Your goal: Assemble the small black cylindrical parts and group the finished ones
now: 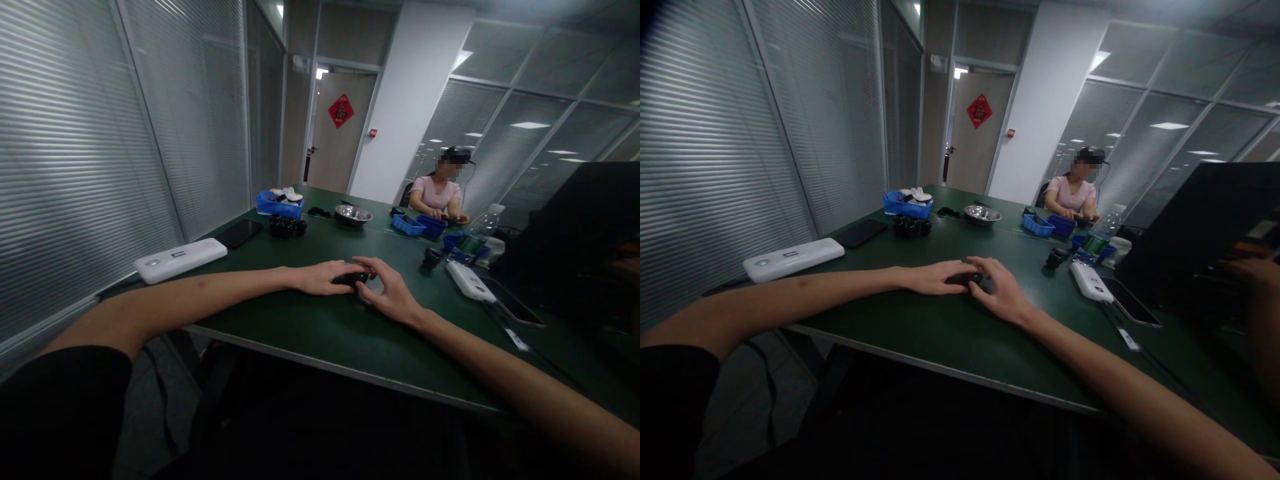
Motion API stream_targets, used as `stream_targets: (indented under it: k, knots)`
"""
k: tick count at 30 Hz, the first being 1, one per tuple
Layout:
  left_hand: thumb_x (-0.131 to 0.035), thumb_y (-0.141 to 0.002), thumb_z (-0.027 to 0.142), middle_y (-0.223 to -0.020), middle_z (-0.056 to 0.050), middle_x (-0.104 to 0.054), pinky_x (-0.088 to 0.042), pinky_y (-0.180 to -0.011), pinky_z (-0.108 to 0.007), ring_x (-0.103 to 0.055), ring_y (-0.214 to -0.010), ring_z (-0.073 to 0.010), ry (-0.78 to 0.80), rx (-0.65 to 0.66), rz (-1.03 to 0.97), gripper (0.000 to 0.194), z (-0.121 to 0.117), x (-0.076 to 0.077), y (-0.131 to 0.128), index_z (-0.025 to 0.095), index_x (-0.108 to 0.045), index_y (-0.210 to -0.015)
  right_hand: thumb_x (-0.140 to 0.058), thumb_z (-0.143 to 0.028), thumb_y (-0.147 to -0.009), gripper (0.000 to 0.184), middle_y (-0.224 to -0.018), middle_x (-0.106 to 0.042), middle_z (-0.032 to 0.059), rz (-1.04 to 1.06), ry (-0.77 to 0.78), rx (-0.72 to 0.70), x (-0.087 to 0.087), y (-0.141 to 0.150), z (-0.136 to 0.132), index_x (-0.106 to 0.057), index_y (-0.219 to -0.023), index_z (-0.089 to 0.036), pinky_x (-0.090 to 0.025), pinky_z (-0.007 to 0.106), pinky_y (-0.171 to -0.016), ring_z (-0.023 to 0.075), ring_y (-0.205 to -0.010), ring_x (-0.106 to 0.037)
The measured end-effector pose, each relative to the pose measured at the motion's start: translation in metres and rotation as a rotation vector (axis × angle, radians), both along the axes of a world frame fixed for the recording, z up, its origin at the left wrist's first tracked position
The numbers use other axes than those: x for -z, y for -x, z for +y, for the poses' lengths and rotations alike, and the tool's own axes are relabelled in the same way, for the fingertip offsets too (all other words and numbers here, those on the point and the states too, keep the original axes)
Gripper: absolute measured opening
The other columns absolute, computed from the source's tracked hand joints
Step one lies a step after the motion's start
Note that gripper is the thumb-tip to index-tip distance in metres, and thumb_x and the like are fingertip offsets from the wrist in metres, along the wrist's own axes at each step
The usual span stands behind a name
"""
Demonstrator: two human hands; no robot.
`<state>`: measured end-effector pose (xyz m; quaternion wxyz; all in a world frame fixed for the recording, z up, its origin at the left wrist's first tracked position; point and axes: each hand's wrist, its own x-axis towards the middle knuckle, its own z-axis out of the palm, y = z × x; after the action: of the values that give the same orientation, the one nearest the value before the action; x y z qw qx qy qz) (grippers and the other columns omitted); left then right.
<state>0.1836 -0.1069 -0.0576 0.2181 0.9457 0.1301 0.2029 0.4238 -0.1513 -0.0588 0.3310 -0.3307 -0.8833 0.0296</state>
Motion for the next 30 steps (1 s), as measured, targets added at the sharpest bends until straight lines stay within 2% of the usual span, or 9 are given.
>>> stream_targets:
  k: [3, 6, 9, 11, 14, 16, 19, 22, 30]
  knots:
    - [-0.053, -0.1, 0.041, -0.161, -0.014, -0.041, -0.032, -0.121, -0.053, -0.043, -0.145, -0.0302, 0.018, -0.019, 0.009, 0.065, -0.002, -0.002, 0.0, 0.023, -0.031, -0.158, -0.061, -0.034, -0.096, 0.047, -0.129, -0.064, 0.0101, 0.04, -0.012, 0.018, -0.001, 0.002, -0.002, -0.052, -0.141, -0.025, -0.055, 0.044, -0.091, 0.0266, -0.106, -0.063]
    - [-0.057, -0.097, 0.043, -0.163, -0.015, -0.036, -0.033, -0.12, -0.051, -0.043, -0.145, -0.0312, 0.063, -0.049, -0.002, 0.08, -0.003, -0.002, 0.0, 0.024, -0.015, -0.163, -0.058, -0.035, -0.098, 0.045, -0.128, -0.064, 0.0105, 0.108, -0.037, 0.066, -0.003, 0.003, -0.003, -0.052, -0.142, -0.025, -0.054, 0.043, -0.091, 0.0265, -0.106, -0.064]
    - [-0.06, -0.096, 0.04, -0.15, -0.017, -0.052, -0.038, -0.115, -0.05, -0.055, -0.134, -0.0283, 0.159, -0.039, -0.043, 0.097, -0.003, 0.001, -0.001, 0.023, 0.009, -0.163, -0.055, -0.035, -0.099, 0.047, -0.13, -0.063, 0.0119, 0.201, -0.075, 0.153, -0.001, 0.001, 0.004, -0.049, -0.144, -0.024, -0.053, 0.043, -0.09, 0.0283, -0.112, -0.062]
    - [-0.061, -0.096, 0.038, -0.138, -0.015, -0.062, -0.039, -0.114, -0.049, -0.06, -0.127, -0.0263, 0.204, -0.045, -0.052, 0.104, -0.002, 0.002, -0.001, 0.021, 0.019, -0.16, -0.053, -0.034, -0.099, 0.047, -0.132, -0.062, 0.0126, 0.209, -0.074, 0.235, 0.003, -0.004, 0.012, -0.048, -0.144, -0.023, -0.053, 0.043, -0.09, 0.0291, -0.116, -0.06]
    - [-0.061, -0.095, 0.045, -0.14, -0.015, -0.061, -0.032, -0.117, -0.05, -0.056, -0.132, -0.0288, 0.144, -0.117, 0.007, 0.102, 0.0, 0.003, -0.002, 0.019, 0.01, -0.162, -0.054, -0.032, -0.098, 0.038, -0.125, -0.066, 0.0125, -0.017, 0.038, 0.315, 0.011, -0.013, 0.026, -0.057, -0.135, -0.022, -0.05, 0.047, -0.095, 0.0297, -0.112, -0.061]
    - [-0.058, -0.094, 0.057, -0.15, -0.017, -0.052, -0.027, -0.119, -0.053, -0.047, -0.14, -0.033, 0.065, -0.211, 0.072, 0.099, 0.0, 0.003, -0.004, 0.018, 0.0, -0.164, -0.053, -0.03, -0.098, 0.038, -0.124, -0.067, 0.0123, -0.179, 0.111, 0.352, 0.015, -0.016, 0.032, -0.059, -0.134, -0.022, -0.049, 0.049, -0.096, 0.0306, -0.111, -0.061]
    - [-0.048, -0.091, 0.073, -0.163, -0.019, -0.034, -0.019, -0.122, -0.056, -0.031, -0.151, -0.0369, -0.032, -0.315, 0.196, 0.096, 0.002, 0.005, -0.007, 0.015, -0.019, -0.162, -0.051, -0.03, -0.099, 0.04, -0.13, -0.065, 0.0127, -0.271, 0.126, 0.385, 0.017, -0.017, 0.034, -0.056, -0.139, -0.024, -0.047, 0.049, -0.095, 0.0317, -0.115, -0.059]
    - [-0.04, -0.091, 0.078, -0.165, -0.02, -0.03, -0.014, -0.122, -0.057, -0.025, -0.154, -0.0353, -0.097, -0.298, 0.309, 0.093, 0.004, 0.007, -0.009, 0.013, -0.031, -0.158, -0.049, -0.031, -0.101, 0.04, -0.132, -0.064, 0.0127, -0.286, 0.119, 0.388, 0.016, -0.016, 0.032, -0.055, -0.139, -0.025, -0.046, 0.049, -0.094, 0.032, -0.116, -0.058]
    - [-0.038, -0.096, 0.072, -0.16, -0.021, -0.039, -0.019, -0.12, -0.055, -0.032, -0.152, -0.0332, -0.168, -0.259, 0.293, 0.083, 0.0, 0.005, -0.007, 0.012, -0.039, -0.154, -0.048, -0.033, -0.101, 0.039, -0.131, -0.065, 0.0129, -0.291, 0.092, 0.381, 0.018, -0.016, 0.032, -0.055, -0.139, -0.026, -0.046, 0.047, -0.091, 0.0314, -0.114, -0.058]
